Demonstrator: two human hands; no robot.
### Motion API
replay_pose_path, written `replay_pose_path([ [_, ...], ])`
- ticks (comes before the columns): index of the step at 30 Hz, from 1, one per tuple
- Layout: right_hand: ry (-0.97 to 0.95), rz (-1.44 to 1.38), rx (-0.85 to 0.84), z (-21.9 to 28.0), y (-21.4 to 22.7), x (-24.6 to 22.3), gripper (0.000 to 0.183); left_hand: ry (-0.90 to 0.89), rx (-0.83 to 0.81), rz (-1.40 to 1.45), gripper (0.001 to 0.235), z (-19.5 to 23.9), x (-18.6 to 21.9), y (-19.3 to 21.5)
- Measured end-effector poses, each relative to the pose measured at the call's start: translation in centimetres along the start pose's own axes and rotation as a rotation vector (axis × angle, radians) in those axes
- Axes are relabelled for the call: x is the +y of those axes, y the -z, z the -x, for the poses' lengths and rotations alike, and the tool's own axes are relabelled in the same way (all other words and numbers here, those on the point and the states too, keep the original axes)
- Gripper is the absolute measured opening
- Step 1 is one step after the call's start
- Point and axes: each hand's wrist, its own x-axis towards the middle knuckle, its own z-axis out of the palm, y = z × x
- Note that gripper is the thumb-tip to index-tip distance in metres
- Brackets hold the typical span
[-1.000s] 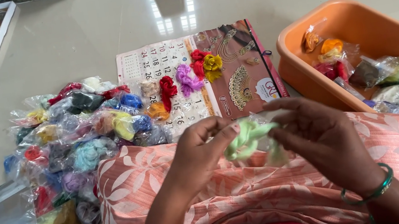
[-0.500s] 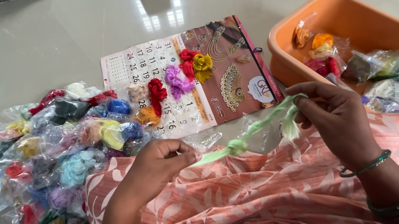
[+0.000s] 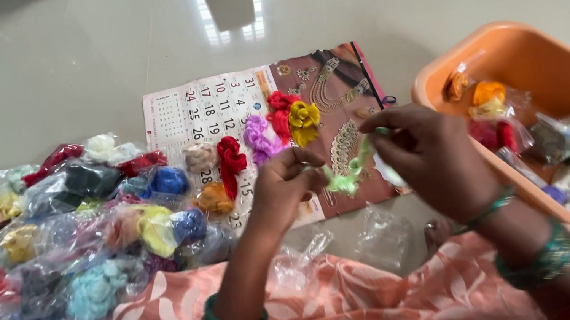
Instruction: The person sits on the floor and shapes colorful wool yarn into flower-like decorations, twisting and folding each strand by hand and placing the finished flowers on a calendar on the floor. They work through red, yellow, and green yarn one piece at a time.
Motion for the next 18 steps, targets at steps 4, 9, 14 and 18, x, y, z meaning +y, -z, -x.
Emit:
replay_pose_path([
  [4,0.247,0.049,-0.033,-2.1,-5.8,6.5,0.024,0.169,0.051,-0.018,0.026,-0.3,-7.5,1.3],
  [9,-0.098,0.022,-0.389,-2.5,-8.7,12.6,0.035,0.555,0.041,-0.517,0.051,0.6,-9.7,2.9],
  [14,-0.292,0.114,-0.331,-3.7,-10.4,20.3,0.033,0.385,0.194,-0.705,0.051,1.0,-2.8,3.8],
  [18,-0.270,0.237,-0.325,-2.6,-12.7,21.9,0.046,0.296,0.331,-0.738,0.046,2.9,3.1,4.8],
])
